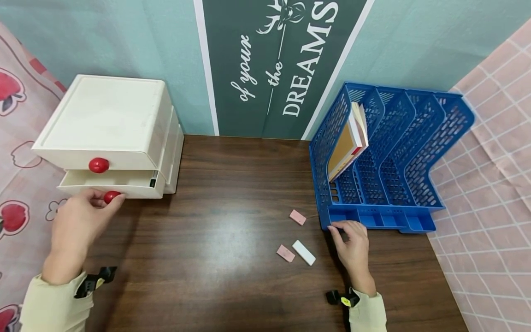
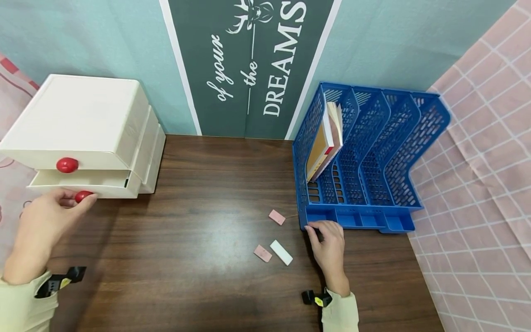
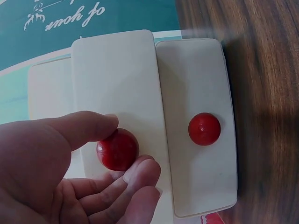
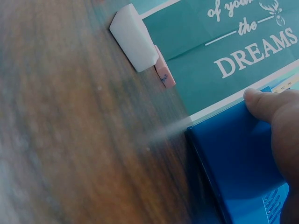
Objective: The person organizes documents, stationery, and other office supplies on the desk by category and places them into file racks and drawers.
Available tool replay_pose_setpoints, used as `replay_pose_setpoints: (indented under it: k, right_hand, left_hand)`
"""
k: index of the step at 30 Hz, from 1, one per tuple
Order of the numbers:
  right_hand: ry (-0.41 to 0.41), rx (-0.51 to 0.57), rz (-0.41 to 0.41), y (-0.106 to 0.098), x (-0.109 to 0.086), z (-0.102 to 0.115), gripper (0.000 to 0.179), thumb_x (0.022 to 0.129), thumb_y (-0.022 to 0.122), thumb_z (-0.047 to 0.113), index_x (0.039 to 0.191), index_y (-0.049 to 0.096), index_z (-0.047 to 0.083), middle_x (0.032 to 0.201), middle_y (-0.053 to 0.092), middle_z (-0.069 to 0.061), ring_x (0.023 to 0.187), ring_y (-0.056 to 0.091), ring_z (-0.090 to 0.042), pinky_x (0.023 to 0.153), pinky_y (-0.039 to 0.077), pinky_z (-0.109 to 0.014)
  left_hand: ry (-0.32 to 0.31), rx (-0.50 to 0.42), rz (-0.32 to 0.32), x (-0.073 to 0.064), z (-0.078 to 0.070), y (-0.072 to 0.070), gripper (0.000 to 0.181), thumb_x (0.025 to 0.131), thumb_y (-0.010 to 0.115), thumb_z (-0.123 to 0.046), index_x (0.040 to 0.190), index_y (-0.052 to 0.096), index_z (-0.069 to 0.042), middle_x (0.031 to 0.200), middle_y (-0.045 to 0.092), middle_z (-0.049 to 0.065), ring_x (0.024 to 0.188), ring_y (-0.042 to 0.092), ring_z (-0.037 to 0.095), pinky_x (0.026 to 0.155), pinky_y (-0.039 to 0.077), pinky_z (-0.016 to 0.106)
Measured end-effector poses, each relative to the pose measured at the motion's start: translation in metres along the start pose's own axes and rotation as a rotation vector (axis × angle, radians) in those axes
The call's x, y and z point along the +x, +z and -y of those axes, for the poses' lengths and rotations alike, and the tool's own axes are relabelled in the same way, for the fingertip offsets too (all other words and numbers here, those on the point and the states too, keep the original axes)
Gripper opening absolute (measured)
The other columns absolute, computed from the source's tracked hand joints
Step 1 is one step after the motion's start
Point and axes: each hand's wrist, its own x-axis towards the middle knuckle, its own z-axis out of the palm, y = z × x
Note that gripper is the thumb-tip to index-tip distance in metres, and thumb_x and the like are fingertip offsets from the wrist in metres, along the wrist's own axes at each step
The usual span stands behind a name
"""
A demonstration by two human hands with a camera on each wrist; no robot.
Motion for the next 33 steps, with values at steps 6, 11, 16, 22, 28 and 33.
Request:
replay_pose_setpoints:
  k: [6, 11, 16, 22, 28, 33]
  right_hand:
    - [-0.006, -0.005, -0.010, 0.001, 0.000, -0.001, 0.015, 0.077, 0.084, -0.004, 0.087, 0.076, 0.003, 0.085, 0.074, -0.013, 0.086, 0.064, -0.033, 0.091, 0.039, -0.042]
    - [0.002, 0.002, 0.002, 0.000, 0.000, -0.001, 0.012, 0.079, 0.083, -0.001, 0.087, 0.075, 0.003, 0.086, 0.074, -0.013, 0.088, 0.064, -0.033, 0.093, 0.039, -0.041]
    - [-0.005, 0.007, 0.010, -0.001, 0.000, -0.001, 0.011, 0.080, 0.083, 0.000, 0.088, 0.076, 0.002, 0.087, 0.074, -0.014, 0.089, 0.064, -0.032, 0.094, 0.039, -0.042]
    - [-0.018, 0.015, -0.016, 0.000, 0.001, 0.001, 0.014, 0.077, 0.084, -0.003, 0.087, 0.076, 0.003, 0.086, 0.074, -0.012, 0.087, 0.064, -0.032, 0.092, 0.039, -0.040]
    - [0.008, 0.016, -0.001, 0.000, 0.001, 0.002, 0.011, 0.080, 0.083, -0.001, 0.088, 0.076, 0.003, 0.086, 0.074, -0.013, 0.088, 0.064, -0.033, 0.094, 0.038, -0.037]
    - [-0.003, 0.012, -0.005, -0.001, 0.001, 0.001, 0.013, 0.078, 0.083, -0.003, 0.088, 0.076, 0.003, 0.086, 0.074, -0.013, 0.087, 0.064, -0.033, 0.093, 0.039, -0.039]
  left_hand:
    - [-0.020, -0.026, -0.015, 0.008, -0.002, 0.003, 0.044, 0.094, 0.067, -0.047, 0.097, 0.069, -0.003, 0.086, 0.072, 0.018, 0.073, 0.062, 0.033, 0.051, 0.038, 0.035]
    - [-0.021, -0.046, -0.052, 0.016, -0.005, 0.009, 0.046, 0.094, 0.067, -0.046, 0.100, 0.068, -0.001, 0.087, 0.071, 0.019, 0.071, 0.060, 0.027, 0.054, 0.038, 0.035]
    - [-0.030, -0.057, -0.084, 0.023, -0.006, 0.014, 0.047, 0.093, 0.068, -0.046, 0.102, 0.069, 0.000, 0.089, 0.072, 0.020, 0.067, 0.058, 0.017, 0.054, 0.039, 0.034]
    - [-0.041, -0.075, -0.116, 0.029, -0.004, 0.018, 0.048, 0.093, 0.068, -0.045, 0.106, 0.069, 0.001, 0.093, 0.073, 0.023, 0.064, 0.051, 0.004, 0.053, 0.038, 0.030]
    - [-0.049, -0.088, -0.111, 0.029, -0.004, 0.020, 0.051, 0.094, 0.067, -0.046, 0.110, 0.068, 0.003, 0.097, 0.073, 0.024, 0.069, 0.058, 0.014, 0.052, 0.038, 0.028]
    - [-0.051, -0.109, -0.096, 0.027, -0.001, 0.022, 0.058, 0.096, 0.065, -0.049, 0.117, 0.065, 0.005, 0.104, 0.071, 0.027, 0.088, 0.065, 0.037, 0.058, 0.039, 0.032]
